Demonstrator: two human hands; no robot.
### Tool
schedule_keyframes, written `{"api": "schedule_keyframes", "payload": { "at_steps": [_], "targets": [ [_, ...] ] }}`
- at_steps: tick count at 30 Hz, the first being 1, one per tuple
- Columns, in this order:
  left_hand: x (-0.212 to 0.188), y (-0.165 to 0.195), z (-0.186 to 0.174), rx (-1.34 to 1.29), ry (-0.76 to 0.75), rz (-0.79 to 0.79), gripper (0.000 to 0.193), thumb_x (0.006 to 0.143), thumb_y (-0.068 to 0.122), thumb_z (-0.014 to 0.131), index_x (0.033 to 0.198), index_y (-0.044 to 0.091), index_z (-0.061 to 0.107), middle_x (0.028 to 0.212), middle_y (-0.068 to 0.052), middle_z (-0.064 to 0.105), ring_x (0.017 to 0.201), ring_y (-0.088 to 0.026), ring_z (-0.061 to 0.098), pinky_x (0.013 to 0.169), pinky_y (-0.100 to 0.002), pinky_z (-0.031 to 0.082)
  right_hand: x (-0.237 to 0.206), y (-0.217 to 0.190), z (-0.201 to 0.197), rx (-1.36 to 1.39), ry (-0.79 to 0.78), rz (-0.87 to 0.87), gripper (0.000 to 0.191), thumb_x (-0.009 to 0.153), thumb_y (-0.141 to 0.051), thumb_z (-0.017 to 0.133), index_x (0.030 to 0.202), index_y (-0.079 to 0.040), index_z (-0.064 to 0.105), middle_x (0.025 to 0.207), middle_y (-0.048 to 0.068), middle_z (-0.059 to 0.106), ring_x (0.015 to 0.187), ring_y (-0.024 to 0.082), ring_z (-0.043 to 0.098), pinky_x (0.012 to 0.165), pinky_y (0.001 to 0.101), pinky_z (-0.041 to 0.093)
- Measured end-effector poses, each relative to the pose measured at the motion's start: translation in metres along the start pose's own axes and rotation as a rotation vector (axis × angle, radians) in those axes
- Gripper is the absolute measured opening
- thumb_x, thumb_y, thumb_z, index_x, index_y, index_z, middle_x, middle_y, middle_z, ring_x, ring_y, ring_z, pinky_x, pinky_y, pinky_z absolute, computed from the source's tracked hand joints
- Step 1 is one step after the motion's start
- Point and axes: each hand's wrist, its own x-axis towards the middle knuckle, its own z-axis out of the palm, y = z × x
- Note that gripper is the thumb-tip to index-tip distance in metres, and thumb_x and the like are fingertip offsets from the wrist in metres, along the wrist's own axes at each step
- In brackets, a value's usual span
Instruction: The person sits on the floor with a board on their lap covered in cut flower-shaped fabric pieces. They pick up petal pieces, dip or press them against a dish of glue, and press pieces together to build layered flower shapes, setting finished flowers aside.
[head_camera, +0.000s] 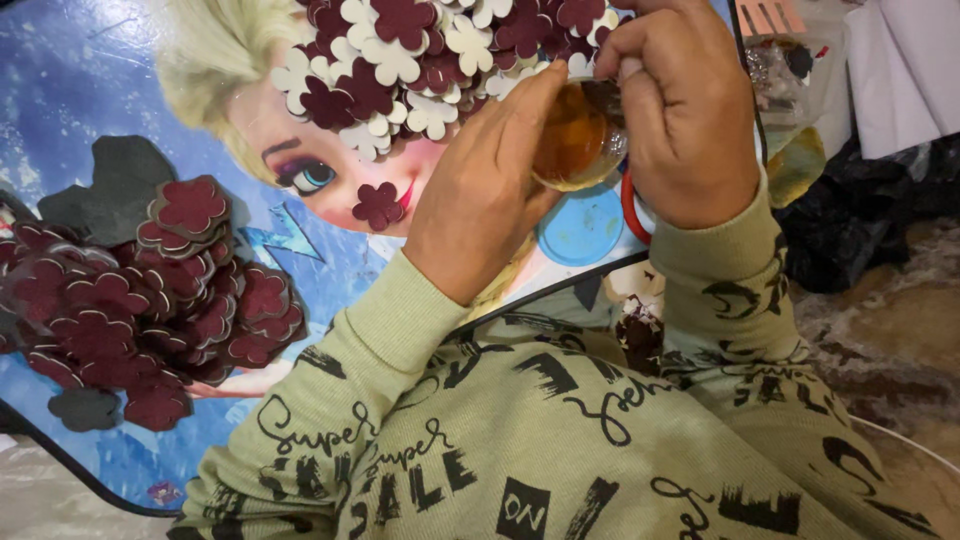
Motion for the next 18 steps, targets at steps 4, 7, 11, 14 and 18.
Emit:
{"api": "schedule_keyframes", "payload": {
  "at_steps": [4, 7, 11, 14, 18],
  "targets": [
    [-0.002, -0.003, -0.005, -0.006, 0.011, 0.016, 0.086, 0.087, 0.009, 0.088, 0.153, 0.003, 0.033, 0.145, -0.014, 0.054, 0.131, -0.032, 0.057, 0.114, -0.037, 0.047, 0.008, -0.009, -0.001, -0.137, -0.002, -0.102, 0.016, 0.104, 0.013, 0.053, 0.109, 0.002, 0.063, 0.120, 0.013, 0.059, 0.109, 0.033, 0.058, 0.093, 0.0410, 0.047],
    [-0.004, -0.003, -0.005, -0.006, 0.015, 0.016, 0.086, 0.087, 0.009, 0.088, 0.153, 0.003, 0.033, 0.146, -0.014, 0.053, 0.131, -0.032, 0.057, 0.114, -0.037, 0.047, 0.003, -0.017, -0.001, -0.284, 0.010, -0.151, 0.021, 0.096, 0.013, 0.058, 0.111, 0.000, 0.065, 0.131, 0.010, 0.059, 0.113, 0.032, 0.057, 0.097, 0.0419, 0.047],
    [-0.008, 0.001, 0.005, 0.013, 0.026, 0.006, 0.086, 0.089, 0.008, 0.087, 0.154, 0.003, 0.032, 0.147, -0.014, 0.053, 0.129, -0.032, 0.057, 0.113, -0.037, 0.047, -0.014, -0.026, -0.003, -0.527, 0.029, -0.216, 0.027, 0.087, 0.011, 0.066, 0.112, 0.001, 0.068, 0.141, 0.010, 0.057, 0.109, 0.031, 0.056, 0.096, 0.0433, 0.046],
    [-0.016, 0.008, 0.014, 0.009, 0.032, 0.004, 0.085, 0.089, 0.007, 0.087, 0.154, 0.003, 0.032, 0.148, -0.014, 0.052, 0.128, -0.031, 0.057, 0.113, -0.037, 0.048, -0.033, -0.029, -0.002, -0.562, 0.036, -0.212, 0.038, 0.083, 0.010, 0.061, 0.120, 0.000, 0.065, 0.151, 0.007, 0.050, 0.116, 0.027, 0.054, 0.099, 0.0382, 0.046],
    [-0.025, 0.018, 0.031, 0.019, 0.037, 0.011, 0.087, 0.086, 0.006, 0.087, 0.153, 0.002, 0.032, 0.148, -0.015, 0.051, 0.129, -0.032, 0.057, 0.113, -0.037, 0.048, -0.057, -0.024, -0.003, -0.565, 0.070, -0.194, 0.039, 0.084, 0.010, 0.062, 0.122, 0.003, 0.066, 0.151, 0.010, 0.050, 0.115, 0.027, 0.055, 0.096, 0.0374, 0.047]
  ]
}}
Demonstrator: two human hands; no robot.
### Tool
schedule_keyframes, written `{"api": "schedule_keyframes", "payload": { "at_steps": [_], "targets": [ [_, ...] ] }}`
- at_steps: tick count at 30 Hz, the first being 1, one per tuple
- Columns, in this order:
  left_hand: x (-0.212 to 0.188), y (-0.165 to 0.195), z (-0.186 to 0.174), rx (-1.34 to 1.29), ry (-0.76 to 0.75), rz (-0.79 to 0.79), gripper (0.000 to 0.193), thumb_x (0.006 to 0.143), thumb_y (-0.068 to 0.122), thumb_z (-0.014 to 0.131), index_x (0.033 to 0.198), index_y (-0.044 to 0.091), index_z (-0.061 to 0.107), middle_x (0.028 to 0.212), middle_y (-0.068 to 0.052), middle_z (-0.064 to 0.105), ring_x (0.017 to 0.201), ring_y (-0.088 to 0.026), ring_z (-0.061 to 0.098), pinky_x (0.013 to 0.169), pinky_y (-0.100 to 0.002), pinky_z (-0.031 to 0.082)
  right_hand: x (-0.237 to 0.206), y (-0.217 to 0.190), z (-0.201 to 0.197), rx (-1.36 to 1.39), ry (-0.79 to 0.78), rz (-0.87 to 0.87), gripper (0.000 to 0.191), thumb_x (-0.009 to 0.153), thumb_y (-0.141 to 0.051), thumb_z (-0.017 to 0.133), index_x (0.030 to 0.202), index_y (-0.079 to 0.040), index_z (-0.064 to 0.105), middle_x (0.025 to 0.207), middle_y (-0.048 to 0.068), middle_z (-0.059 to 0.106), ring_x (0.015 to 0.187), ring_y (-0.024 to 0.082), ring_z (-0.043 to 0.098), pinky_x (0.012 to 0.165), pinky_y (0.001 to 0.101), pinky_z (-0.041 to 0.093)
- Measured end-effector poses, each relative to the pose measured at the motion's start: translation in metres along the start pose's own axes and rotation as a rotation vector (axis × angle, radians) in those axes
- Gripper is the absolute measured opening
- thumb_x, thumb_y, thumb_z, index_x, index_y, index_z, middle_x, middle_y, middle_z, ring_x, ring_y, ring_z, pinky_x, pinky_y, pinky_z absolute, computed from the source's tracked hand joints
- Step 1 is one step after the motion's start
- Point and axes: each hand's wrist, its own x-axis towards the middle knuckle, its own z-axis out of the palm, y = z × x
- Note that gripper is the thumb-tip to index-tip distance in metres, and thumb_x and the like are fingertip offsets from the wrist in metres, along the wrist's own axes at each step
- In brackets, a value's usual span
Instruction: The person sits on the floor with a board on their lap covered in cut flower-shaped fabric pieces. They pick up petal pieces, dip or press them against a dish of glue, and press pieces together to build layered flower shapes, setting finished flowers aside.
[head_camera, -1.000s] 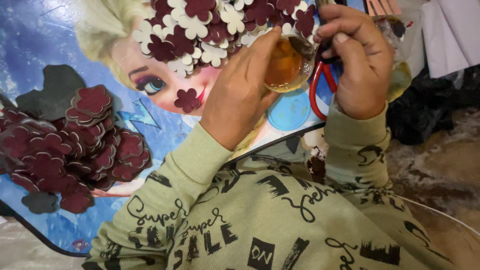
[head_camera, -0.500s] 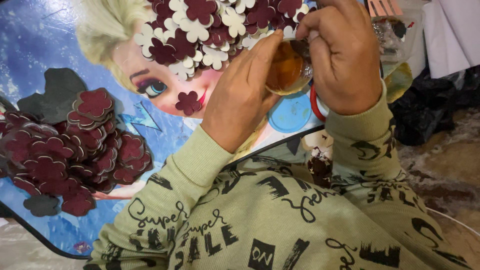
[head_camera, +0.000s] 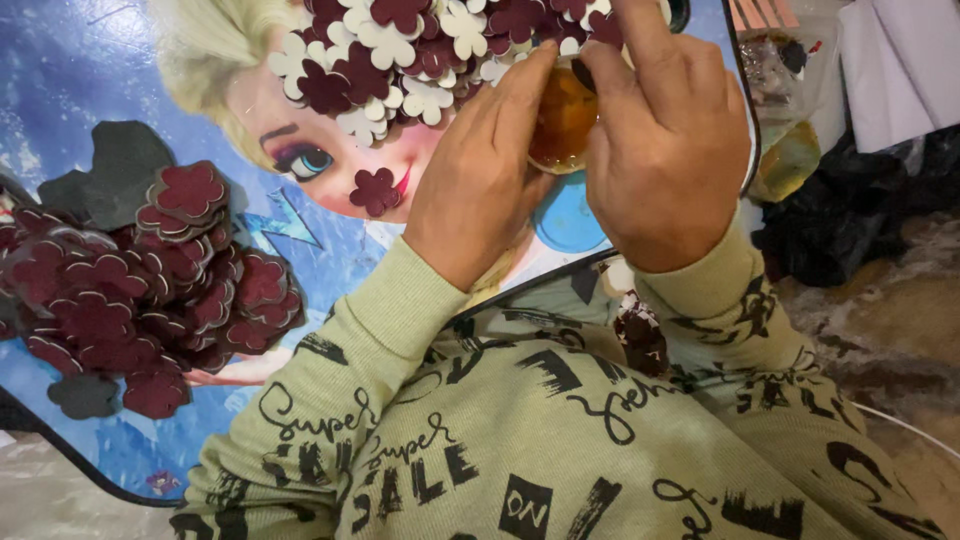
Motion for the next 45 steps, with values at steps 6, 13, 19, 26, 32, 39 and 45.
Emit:
{"api": "schedule_keyframes", "payload": {
  "at_steps": [6, 13, 19, 26, 32, 39, 45],
  "targets": [
    [-0.006, 0.009, 0.011, 0.018, -0.002, 0.022, 0.093, 0.082, 0.008, 0.089, 0.157, 0.003, 0.034, 0.153, -0.015, 0.051, 0.135, -0.033, 0.055, 0.117, -0.038, 0.047, -0.017, 0.030, -0.001, 0.532, 0.008, 0.177, 0.027, 0.100, 0.014, 0.050, 0.117, 0.006, 0.069, 0.146, 0.014, 0.054, 0.109, 0.024, 0.063, 0.092, 0.0334, 0.050],
    [-0.008, 0.009, 0.012, -0.001, -0.021, 0.006, 0.091, 0.082, 0.008, 0.090, 0.153, 0.002, 0.033, 0.149, -0.015, 0.051, 0.135, -0.033, 0.055, 0.116, -0.038, 0.046, -0.023, 0.049, 0.000, 0.947, -0.055, 0.555, 0.031, 0.107, 0.007, 0.044, 0.121, 0.006, 0.071, 0.126, 0.010, 0.066, 0.093, 0.010, 0.064, 0.084, 0.0224, 0.052],
    [-0.004, 0.008, 0.017, 0.017, -0.019, 0.020, 0.096, 0.082, 0.010, 0.091, 0.158, 0.003, 0.032, 0.154, -0.015, 0.050, 0.132, -0.033, 0.055, 0.120, -0.040, 0.046, -0.023, 0.061, 0.017, 1.256, -0.107, 0.542, 0.033, 0.100, 0.008, 0.041, 0.120, 0.009, 0.067, 0.144, 0.011, 0.059, 0.113, 0.011, 0.063, 0.099, 0.0235, 0.051],
    [-0.005, 0.007, 0.012, 0.026, -0.019, 0.008, 0.092, 0.084, 0.008, 0.090, 0.154, 0.003, 0.031, 0.149, -0.014, 0.051, 0.132, -0.032, 0.056, 0.117, -0.038, 0.045, -0.023, 0.062, 0.031, 1.400, -0.104, 0.515, 0.037, 0.100, 0.008, 0.039, 0.123, 0.009, 0.069, 0.145, 0.013, 0.061, 0.128, 0.017, 0.063, 0.114, 0.0277, 0.051],
    [-0.010, 0.008, 0.007, 0.012, -0.029, 0.006, 0.097, 0.082, 0.010, 0.093, 0.156, 0.003, 0.031, 0.148, -0.015, 0.051, 0.133, -0.033, 0.055, 0.117, -0.039, 0.045, -0.019, 0.051, 0.021, 1.200, -0.142, 0.478, 0.037, 0.096, 0.008, 0.043, 0.120, 0.008, 0.070, 0.142, 0.013, 0.062, 0.126, 0.016, 0.062, 0.108, 0.0251, 0.049],
    [-0.014, 0.010, 0.009, 0.015, -0.039, 0.013, 0.094, 0.084, 0.008, 0.092, 0.155, 0.003, 0.031, 0.150, -0.015, 0.050, 0.135, -0.033, 0.055, 0.118, -0.037, 0.045, -0.027, 0.041, 0.017, 1.258, -0.005, 0.577, 0.031, 0.103, 0.005, 0.042, 0.120, 0.005, 0.068, 0.129, 0.007, 0.063, 0.111, 0.012, 0.065, 0.094, 0.0246, 0.054],
    [-0.005, 0.011, 0.016, 0.009, -0.025, 0.010, 0.093, 0.083, 0.009, 0.092, 0.153, 0.003, 0.031, 0.148, -0.016, 0.051, 0.135, -0.034, 0.054, 0.118, -0.038, 0.045, -0.046, 0.042, 0.010, 1.047, 0.086, 0.545, 0.031, 0.103, 0.008, 0.043, 0.121, 0.005, 0.068, 0.135, 0.011, 0.062, 0.107, 0.013, 0.066, 0.090, 0.0249, 0.055]
  ]
}}
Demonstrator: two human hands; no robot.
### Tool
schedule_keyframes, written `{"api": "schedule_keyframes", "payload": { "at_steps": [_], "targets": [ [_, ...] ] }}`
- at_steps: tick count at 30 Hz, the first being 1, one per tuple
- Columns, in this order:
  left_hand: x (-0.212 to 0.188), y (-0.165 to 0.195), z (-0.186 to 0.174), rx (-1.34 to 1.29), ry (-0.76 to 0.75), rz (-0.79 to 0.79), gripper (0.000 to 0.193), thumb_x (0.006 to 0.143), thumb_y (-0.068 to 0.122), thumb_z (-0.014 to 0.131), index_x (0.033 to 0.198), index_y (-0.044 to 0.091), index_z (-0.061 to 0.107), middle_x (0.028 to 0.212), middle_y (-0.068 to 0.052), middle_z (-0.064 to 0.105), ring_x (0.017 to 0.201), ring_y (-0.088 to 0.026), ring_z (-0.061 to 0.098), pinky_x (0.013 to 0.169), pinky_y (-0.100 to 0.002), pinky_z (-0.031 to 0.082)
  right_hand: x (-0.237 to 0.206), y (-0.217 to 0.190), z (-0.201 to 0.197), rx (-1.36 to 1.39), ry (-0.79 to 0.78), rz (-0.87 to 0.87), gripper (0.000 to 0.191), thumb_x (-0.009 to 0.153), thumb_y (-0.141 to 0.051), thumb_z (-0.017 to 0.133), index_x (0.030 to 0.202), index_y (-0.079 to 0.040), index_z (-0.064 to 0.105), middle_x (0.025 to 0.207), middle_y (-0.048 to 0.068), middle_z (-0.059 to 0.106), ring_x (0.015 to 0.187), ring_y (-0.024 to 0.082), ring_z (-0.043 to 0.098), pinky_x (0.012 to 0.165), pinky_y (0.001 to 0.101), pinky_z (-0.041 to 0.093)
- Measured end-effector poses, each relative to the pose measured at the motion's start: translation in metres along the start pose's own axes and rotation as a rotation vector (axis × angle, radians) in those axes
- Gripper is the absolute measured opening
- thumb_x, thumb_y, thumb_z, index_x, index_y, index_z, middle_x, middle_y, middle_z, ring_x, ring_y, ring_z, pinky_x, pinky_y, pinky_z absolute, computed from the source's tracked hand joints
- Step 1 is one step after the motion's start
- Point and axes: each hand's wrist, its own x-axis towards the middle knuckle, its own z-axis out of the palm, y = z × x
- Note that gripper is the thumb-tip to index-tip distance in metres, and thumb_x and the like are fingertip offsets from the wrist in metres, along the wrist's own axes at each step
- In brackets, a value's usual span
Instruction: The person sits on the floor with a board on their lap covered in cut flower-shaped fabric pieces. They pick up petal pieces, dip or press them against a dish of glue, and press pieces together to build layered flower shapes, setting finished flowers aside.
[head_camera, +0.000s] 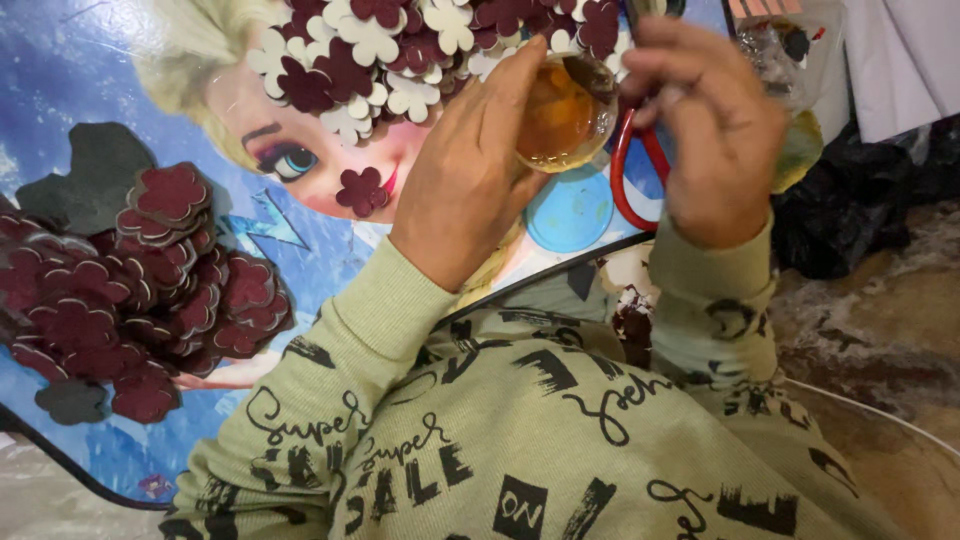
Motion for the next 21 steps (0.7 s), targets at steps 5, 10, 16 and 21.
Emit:
{"api": "schedule_keyframes", "payload": {
  "at_steps": [5, 10, 16, 21],
  "targets": [
    [0.000, 0.002, 0.002, 0.015, -0.010, -0.007, 0.094, 0.082, 0.007, 0.091, 0.154, 0.003, 0.031, 0.147, -0.016, 0.052, 0.135, -0.034, 0.054, 0.118, -0.039, 0.045, -0.035, 0.006, 0.013, -0.096, 0.078, 0.020, 0.030, 0.112, 0.011, 0.047, 0.134, 0.007, 0.067, 0.131, 0.013, 0.065, 0.108, 0.013, 0.066, 0.095, 0.0240, 0.055],
    [0.000, 0.003, 0.003, 0.019, -0.008, -0.015, 0.092, 0.086, 0.008, 0.091, 0.155, 0.003, 0.031, 0.148, -0.015, 0.052, 0.134, -0.032, 0.056, 0.117, -0.037, 0.047, -0.042, 0.018, 0.022, 0.062, 0.161, 0.024, 0.035, 0.111, 0.011, 0.046, 0.139, 0.005, 0.066, 0.126, 0.015, 0.069, 0.107, 0.016, 0.071, 0.098, 0.0276, 0.061],
    [0.001, 0.004, 0.001, 0.011, -0.011, -0.010, 0.092, 0.084, 0.006, 0.090, 0.155, 0.002, 0.031, 0.148, -0.016, 0.052, 0.135, -0.033, 0.055, 0.117, -0.038, 0.046, -0.041, 0.008, 0.022, -0.195, 0.135, -0.091, 0.036, 0.107, 0.013, 0.048, 0.136, 0.006, 0.067, 0.128, 0.017, 0.070, 0.104, 0.019, 0.071, 0.094, 0.0282, 0.060],
    [0.002, 0.004, 0.000, -0.002, -0.024, -0.021, 0.091, 0.084, 0.005, 0.090, 0.154, 0.003, 0.032, 0.148, -0.015, 0.052, 0.136, -0.033, 0.055, 0.117, -0.037, 0.046, -0.038, 0.002, 0.022, -0.503, 0.185, -0.215, 0.031, 0.100, 0.015, 0.052, 0.125, 0.008, 0.069, 0.124, 0.019, 0.070, 0.113, 0.025, 0.072, 0.100, 0.0330, 0.059]
  ]
}}
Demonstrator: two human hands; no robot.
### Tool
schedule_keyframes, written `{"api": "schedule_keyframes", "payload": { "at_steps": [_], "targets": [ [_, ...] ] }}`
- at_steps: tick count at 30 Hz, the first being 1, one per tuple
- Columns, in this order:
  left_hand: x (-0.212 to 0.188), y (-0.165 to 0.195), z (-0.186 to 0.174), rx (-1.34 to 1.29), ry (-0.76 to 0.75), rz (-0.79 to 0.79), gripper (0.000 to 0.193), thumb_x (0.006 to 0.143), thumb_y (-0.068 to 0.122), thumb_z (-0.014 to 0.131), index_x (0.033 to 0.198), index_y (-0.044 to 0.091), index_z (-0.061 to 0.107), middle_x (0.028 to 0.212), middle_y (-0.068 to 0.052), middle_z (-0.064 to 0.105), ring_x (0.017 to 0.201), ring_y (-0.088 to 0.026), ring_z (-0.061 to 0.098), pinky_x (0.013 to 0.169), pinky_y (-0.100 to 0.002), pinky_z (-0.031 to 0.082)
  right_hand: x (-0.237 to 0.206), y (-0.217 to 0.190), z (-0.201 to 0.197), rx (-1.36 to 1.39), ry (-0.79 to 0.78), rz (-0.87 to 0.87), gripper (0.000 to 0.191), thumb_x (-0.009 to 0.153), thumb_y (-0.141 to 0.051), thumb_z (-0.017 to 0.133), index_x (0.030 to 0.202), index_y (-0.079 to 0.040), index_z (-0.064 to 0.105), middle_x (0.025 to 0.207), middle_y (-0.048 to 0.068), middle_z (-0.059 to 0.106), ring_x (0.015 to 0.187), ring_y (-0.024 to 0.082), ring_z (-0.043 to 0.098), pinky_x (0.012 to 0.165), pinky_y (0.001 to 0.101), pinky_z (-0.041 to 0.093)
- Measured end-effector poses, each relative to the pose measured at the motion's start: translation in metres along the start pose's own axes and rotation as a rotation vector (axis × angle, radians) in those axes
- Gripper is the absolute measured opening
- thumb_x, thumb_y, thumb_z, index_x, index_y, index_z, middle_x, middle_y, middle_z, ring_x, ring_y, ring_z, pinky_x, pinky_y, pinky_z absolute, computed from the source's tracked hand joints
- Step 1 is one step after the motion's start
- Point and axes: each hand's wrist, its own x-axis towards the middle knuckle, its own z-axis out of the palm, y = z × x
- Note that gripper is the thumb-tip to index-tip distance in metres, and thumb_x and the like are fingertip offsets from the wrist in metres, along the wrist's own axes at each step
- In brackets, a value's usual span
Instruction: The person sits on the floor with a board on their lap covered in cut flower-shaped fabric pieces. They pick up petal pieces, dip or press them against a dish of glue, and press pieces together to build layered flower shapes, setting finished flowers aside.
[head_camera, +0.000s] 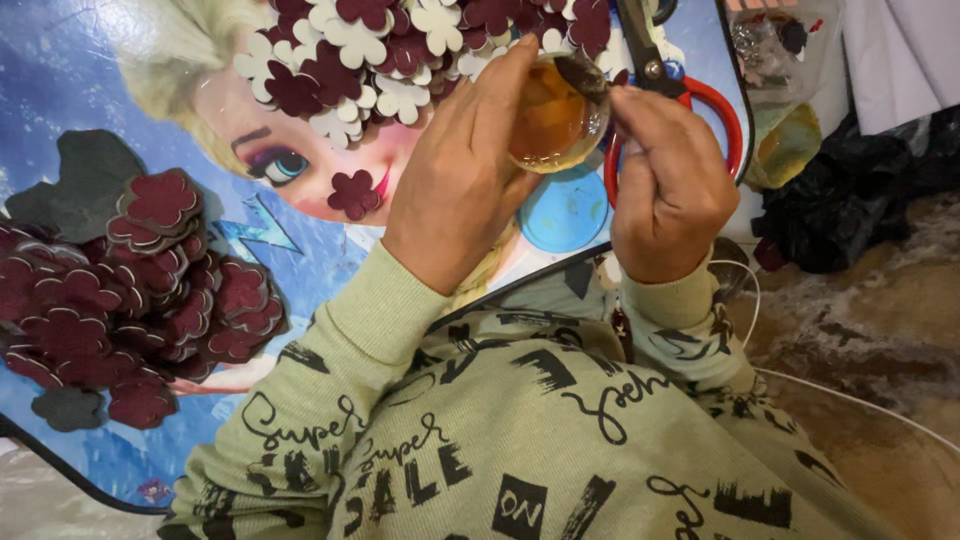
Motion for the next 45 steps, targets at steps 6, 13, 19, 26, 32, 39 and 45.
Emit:
{"api": "schedule_keyframes", "payload": {
  "at_steps": [6, 13, 19, 26, 32, 39, 45],
  "targets": [
    [0.003, 0.001, -0.002, -0.007, 0.008, 0.016, 0.095, 0.081, 0.005, 0.090, 0.156, 0.003, 0.032, 0.152, -0.016, 0.051, 0.135, -0.034, 0.054, 0.120, -0.040, 0.045, 0.000, 0.007, 0.004, 0.397, 0.035, 0.230, 0.026, 0.114, 0.009, 0.047, 0.126, 0.006, 0.069, 0.136, 0.016, 0.063, 0.115, 0.019, 0.068, 0.105, 0.0282, 0.058],
    [0.001, 0.002, -0.007, -0.009, -0.008, -0.001, 0.097, 0.081, 0.007, 0.090, 0.158, 0.004, 0.032, 0.154, -0.016, 0.051, 0.136, -0.034, 0.054, 0.119, -0.038, 0.044, -0.005, 0.001, 0.004, 0.252, 0.029, 0.173, 0.025, 0.113, 0.010, 0.048, 0.127, 0.005, 0.068, 0.137, 0.017, 0.062, 0.121, 0.024, 0.068, 0.107, 0.0304, 0.057],
    [0.002, 0.002, -0.004, 0.020, 0.016, 0.006, 0.093, 0.087, 0.011, 0.090, 0.159, 0.005, 0.032, 0.148, -0.015, 0.051, 0.136, -0.032, 0.054, 0.120, -0.039, 0.043, -0.017, -0.016, 0.004, -0.153, -0.008, -0.060, 0.037, 0.104, 0.016, 0.061, 0.139, 0.004, 0.064, 0.136, 0.021, 0.065, 0.117, 0.034, 0.065, 0.103, 0.0357, 0.053],
    [0.001, 0.002, -0.005, -0.024, 0.009, 0.014, 0.090, 0.085, 0.008, 0.090, 0.154, 0.003, 0.032, 0.149, -0.016, 0.051, 0.137, -0.034, 0.053, 0.117, -0.038, 0.045, -0.018, -0.011, 0.008, -0.235, 0.058, -0.216, 0.041, 0.098, 0.019, 0.067, 0.136, 0.004, 0.065, 0.133, 0.019, 0.065, 0.122, 0.036, 0.064, 0.104, 0.0388, 0.052],
    [0.000, 0.003, -0.003, -0.033, 0.010, 0.004, 0.093, 0.082, 0.006, 0.090, 0.154, 0.003, 0.031, 0.148, -0.016, 0.051, 0.135, -0.034, 0.054, 0.116, -0.038, 0.046, -0.015, -0.008, -0.003, -0.230, 0.026, -0.219, 0.036, 0.096, 0.016, 0.068, 0.128, 0.000, 0.070, 0.128, 0.018, 0.067, 0.118, 0.035, 0.064, 0.103, 0.0404, 0.052],
    [-0.003, 0.002, -0.002, -0.017, 0.016, 0.008, 0.092, 0.086, 0.007, 0.090, 0.155, 0.004, 0.029, 0.149, -0.016, 0.050, 0.136, -0.035, 0.053, 0.117, -0.038, 0.045, -0.011, -0.007, -0.003, -0.214, 0.009, -0.262, 0.022, 0.103, 0.010, 0.063, 0.124, 0.003, 0.068, 0.128, 0.019, 0.067, 0.121, 0.035, 0.065, 0.102, 0.0408, 0.052],
    [0.000, 0.001, -0.002, 0.002, 0.010, 0.010, 0.093, 0.083, 0.005, 0.089, 0.155, 0.004, 0.029, 0.148, -0.017, 0.051, 0.135, -0.035, 0.054, 0.118, -0.039, 0.045, -0.021, 0.001, -0.008, 0.685, 0.113, 0.320, 0.021, 0.114, -0.002, 0.047, 0.128, 0.003, 0.062, 0.128, 0.017, 0.067, 0.113, 0.025, 0.068, 0.103, 0.0361, 0.056]
  ]
}}
